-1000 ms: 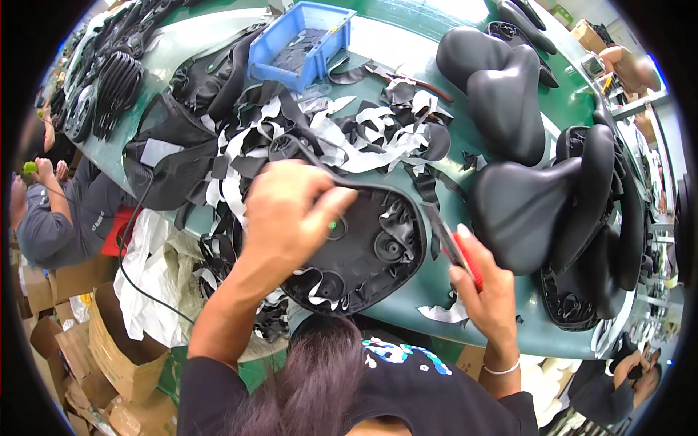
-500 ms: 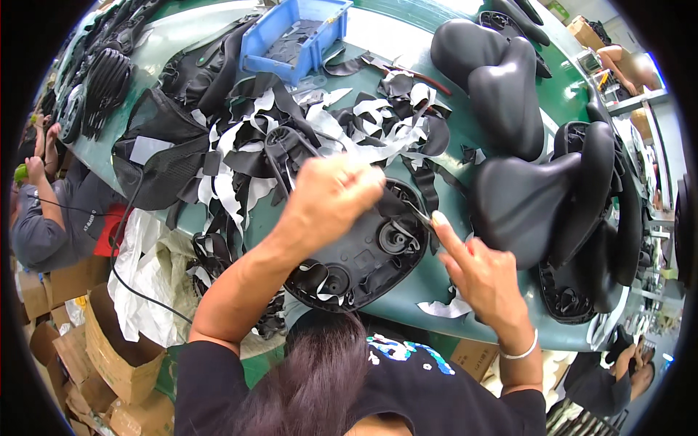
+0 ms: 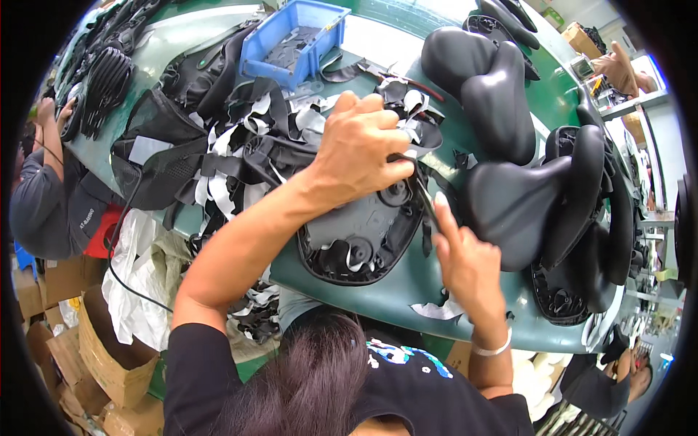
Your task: The person uses red-handled scissors to trim excess black fabric from the underside of a black plastic component, likely a bicycle seat base. They repeatedly cut small strips of material and pull away loose pieces, working around the circular perimeter of the object on a green workbench.
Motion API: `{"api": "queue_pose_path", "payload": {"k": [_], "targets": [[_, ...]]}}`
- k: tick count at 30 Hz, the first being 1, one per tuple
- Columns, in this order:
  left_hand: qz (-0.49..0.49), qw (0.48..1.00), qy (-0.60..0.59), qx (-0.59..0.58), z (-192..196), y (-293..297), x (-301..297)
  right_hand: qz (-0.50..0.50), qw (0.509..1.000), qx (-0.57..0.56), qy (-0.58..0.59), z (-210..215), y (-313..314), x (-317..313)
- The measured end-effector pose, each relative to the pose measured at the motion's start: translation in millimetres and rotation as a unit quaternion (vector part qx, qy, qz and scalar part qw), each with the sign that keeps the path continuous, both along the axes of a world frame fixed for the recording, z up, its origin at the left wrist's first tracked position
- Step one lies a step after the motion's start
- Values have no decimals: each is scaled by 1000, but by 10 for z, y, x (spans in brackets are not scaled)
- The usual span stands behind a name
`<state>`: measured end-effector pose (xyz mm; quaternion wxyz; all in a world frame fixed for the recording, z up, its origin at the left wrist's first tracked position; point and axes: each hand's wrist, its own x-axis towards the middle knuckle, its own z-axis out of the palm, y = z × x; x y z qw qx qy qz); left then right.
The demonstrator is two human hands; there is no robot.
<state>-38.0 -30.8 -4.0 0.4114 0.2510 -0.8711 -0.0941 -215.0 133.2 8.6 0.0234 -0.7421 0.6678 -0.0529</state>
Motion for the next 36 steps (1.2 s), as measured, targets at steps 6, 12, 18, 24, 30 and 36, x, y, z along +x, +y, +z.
{"api": "queue_pose_path", "payload": {"k": [6,12,18,24,30,36], "targets": [[5,790,313,527,-114,-185,98,-70,995,38,-64,6,278,309],[-69,591,400,697,-102,628,359,126,991,31,-11,250,-675,-498],[-243,851,263,385,206,711,955,221,969,98,61,436,-746,-567],[-193,691,645,262,841,152,1916,70,984,156,49,597,-24,-705],[-188,750,-31,633,265,-324,542,26,988,148,-22,534,97,-559],[-364,888,7,280,-138,-237,45,129,958,227,-116,615,-558,-528]]}}
